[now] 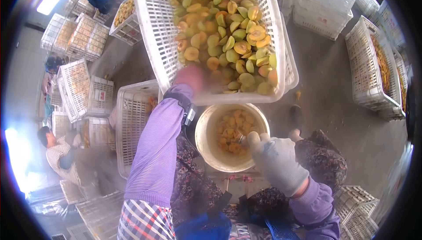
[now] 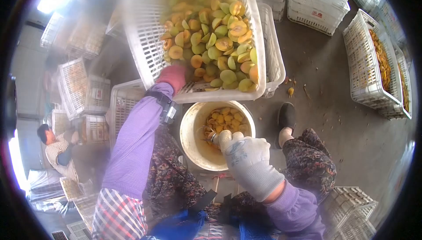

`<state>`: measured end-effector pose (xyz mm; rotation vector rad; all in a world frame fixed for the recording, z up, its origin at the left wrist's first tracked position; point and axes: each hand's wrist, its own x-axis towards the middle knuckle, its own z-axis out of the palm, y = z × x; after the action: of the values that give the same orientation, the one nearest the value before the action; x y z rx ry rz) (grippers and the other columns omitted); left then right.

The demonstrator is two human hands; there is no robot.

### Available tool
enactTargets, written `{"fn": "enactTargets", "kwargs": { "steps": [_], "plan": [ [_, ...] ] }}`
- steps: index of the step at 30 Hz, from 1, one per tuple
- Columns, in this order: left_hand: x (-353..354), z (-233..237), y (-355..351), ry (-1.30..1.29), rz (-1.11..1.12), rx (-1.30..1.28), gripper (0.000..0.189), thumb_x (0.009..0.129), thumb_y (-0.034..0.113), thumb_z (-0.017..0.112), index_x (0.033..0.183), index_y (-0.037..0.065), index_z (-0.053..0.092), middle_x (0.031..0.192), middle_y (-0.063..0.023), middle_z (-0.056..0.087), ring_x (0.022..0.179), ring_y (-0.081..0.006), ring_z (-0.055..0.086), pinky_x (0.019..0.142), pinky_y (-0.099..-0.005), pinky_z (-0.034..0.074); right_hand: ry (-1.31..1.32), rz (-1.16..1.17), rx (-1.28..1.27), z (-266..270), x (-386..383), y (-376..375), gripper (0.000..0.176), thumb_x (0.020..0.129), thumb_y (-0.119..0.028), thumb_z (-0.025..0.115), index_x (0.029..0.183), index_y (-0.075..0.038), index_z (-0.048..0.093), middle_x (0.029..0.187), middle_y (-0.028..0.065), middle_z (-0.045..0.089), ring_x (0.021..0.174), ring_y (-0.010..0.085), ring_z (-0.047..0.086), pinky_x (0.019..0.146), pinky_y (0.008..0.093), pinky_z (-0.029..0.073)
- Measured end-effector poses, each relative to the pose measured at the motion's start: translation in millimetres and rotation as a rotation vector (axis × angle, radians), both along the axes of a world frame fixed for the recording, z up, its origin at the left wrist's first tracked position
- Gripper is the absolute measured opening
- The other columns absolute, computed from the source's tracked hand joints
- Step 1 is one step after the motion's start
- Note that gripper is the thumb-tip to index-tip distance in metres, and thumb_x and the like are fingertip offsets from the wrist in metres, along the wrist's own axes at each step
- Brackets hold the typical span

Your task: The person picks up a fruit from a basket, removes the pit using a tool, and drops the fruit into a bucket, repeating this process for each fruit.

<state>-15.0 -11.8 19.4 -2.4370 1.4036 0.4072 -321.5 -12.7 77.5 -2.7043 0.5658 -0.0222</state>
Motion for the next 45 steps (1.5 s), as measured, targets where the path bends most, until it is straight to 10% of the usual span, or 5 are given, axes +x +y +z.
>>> {"fn": "enactTargets", "kwargs": {
  "steps": [4,13,28,39,45],
  "plan": [
    [8,21,6,0.193,-0.139,-0.077,0.041,0.092,0.036,0.048,0.115,0.005,0.062,0.104,-0.0177,0.068,0.092,-0.0332,0.067,0.083,-0.0412,0.053,0.029,0.008,-0.022,7,-6,-5,0.021,0.081,-0.018,0.063,0.095,-0.009,0.050,0.074,0.0061,0.061,0.058,0.0212,0.066,0.047,0.0362,0.048],
    [-32,30,81,2.135,0.461,-1.084,0.035,0.092,0.014,0.051,0.125,0.001,0.050,0.119,-0.0195,0.058,0.110,-0.0356,0.057,0.094,-0.0521,0.049,-0.061,-0.057,-0.145,13,-6,-7,0.020,0.083,-0.018,0.061,0.098,-0.007,0.053,0.071,0.0077,0.061,0.056,0.0223,0.065,0.047,0.0363,0.050],
    [-121,48,91,1.862,0.501,-1.090,0.043,0.097,0.037,0.051,0.126,0.006,0.051,0.103,-0.0113,0.059,0.077,-0.0218,0.055,0.072,-0.0326,0.047,-0.612,-0.311,0.545,3,16,-28,0.022,0.085,-0.015,0.061,0.094,0.003,0.050,0.080,0.0255,0.061,0.080,0.0436,0.060,0.069,0.0437,0.047],
    [-152,82,97,2.257,0.793,-0.982,0.039,0.098,0.036,0.050,0.122,0.005,0.053,0.096,-0.0090,0.063,0.070,-0.0157,0.057,0.059,-0.0269,0.048,-0.618,-0.505,0.975,31,-11,-12,0.034,0.088,-0.020,0.062,0.108,0.006,0.054,0.083,0.0138,0.061,0.080,0.0186,0.061,0.074,0.0348,0.050],
    [-159,67,107,0.920,-0.303,-0.942,0.039,0.082,0.016,0.065,0.119,0.007,0.057,0.104,-0.0104,0.062,0.094,-0.0261,0.059,0.084,-0.0369,0.048,-0.531,-0.225,0.662,35,-14,-11,0.035,0.087,-0.022,0.065,0.112,0.000,0.051,0.091,0.0153,0.064,0.086,0.0253,0.065,0.079,0.0364,0.050]
  ]
}}
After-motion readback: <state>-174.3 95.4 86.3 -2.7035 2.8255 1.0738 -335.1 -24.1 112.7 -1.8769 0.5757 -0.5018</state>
